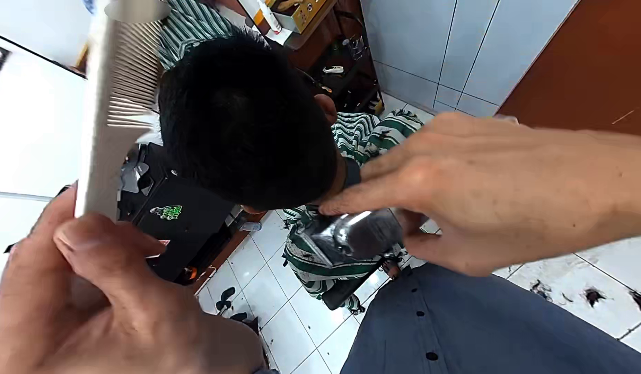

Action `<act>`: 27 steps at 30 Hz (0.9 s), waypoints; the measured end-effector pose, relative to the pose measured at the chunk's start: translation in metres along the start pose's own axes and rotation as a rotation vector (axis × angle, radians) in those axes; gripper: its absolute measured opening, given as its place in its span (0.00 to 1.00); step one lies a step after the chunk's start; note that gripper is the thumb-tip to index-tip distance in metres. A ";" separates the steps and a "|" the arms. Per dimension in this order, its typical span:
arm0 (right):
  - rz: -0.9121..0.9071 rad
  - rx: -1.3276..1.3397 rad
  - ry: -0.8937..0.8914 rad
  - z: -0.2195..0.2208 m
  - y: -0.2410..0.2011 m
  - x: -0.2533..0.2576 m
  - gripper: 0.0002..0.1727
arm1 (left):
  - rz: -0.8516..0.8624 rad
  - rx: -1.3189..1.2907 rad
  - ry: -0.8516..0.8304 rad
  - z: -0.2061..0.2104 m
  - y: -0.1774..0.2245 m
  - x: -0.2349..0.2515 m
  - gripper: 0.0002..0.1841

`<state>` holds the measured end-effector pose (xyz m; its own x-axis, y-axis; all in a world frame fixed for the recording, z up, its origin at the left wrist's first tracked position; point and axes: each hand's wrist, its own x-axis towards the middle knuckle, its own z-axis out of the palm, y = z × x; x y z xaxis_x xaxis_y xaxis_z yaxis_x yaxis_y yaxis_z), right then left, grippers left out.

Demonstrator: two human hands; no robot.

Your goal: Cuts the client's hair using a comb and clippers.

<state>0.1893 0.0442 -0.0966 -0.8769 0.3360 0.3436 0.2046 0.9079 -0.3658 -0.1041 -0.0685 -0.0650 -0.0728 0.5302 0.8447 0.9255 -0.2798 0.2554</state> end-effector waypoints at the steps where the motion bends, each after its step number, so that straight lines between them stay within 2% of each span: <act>1: 0.003 0.007 0.000 0.006 0.000 -0.007 0.35 | -0.054 -0.084 -0.008 -0.002 -0.007 0.001 0.12; 3: 0.046 0.021 0.033 0.011 0.000 -0.018 0.35 | -0.119 -0.186 -0.044 -0.001 -0.013 -0.004 0.10; 6: 0.091 0.090 0.132 0.013 0.003 -0.031 0.35 | -0.127 -0.230 -0.082 -0.001 -0.008 -0.023 0.10; 12: 0.180 0.223 0.258 0.010 -0.005 -0.051 0.37 | 0.042 -0.131 -0.303 0.009 0.010 -0.081 0.13; 15: 0.206 0.248 0.316 0.004 -0.007 -0.055 0.35 | 0.055 -0.159 -0.254 -0.009 0.001 -0.078 0.13; 18: 0.279 0.229 0.365 -0.001 -0.004 -0.055 0.36 | -0.059 -0.242 -0.063 -0.016 -0.017 -0.052 0.11; 21: 0.306 0.184 0.409 -0.008 -0.001 -0.051 0.37 | -0.104 -0.308 -0.092 -0.004 -0.024 -0.041 0.10; 25: 0.415 0.089 0.437 -0.014 -0.011 -0.037 0.36 | 0.094 -0.205 -0.291 0.012 -0.010 -0.079 0.12; 27: 0.467 0.020 0.417 -0.016 -0.016 -0.030 0.36 | 0.210 -0.129 -0.301 0.019 -0.008 -0.095 0.13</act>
<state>0.2189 0.0237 -0.0872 -0.4526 0.7694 0.4506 0.5133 0.6381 -0.5739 -0.0977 -0.1016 -0.1565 0.2432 0.6567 0.7138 0.8530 -0.4952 0.1650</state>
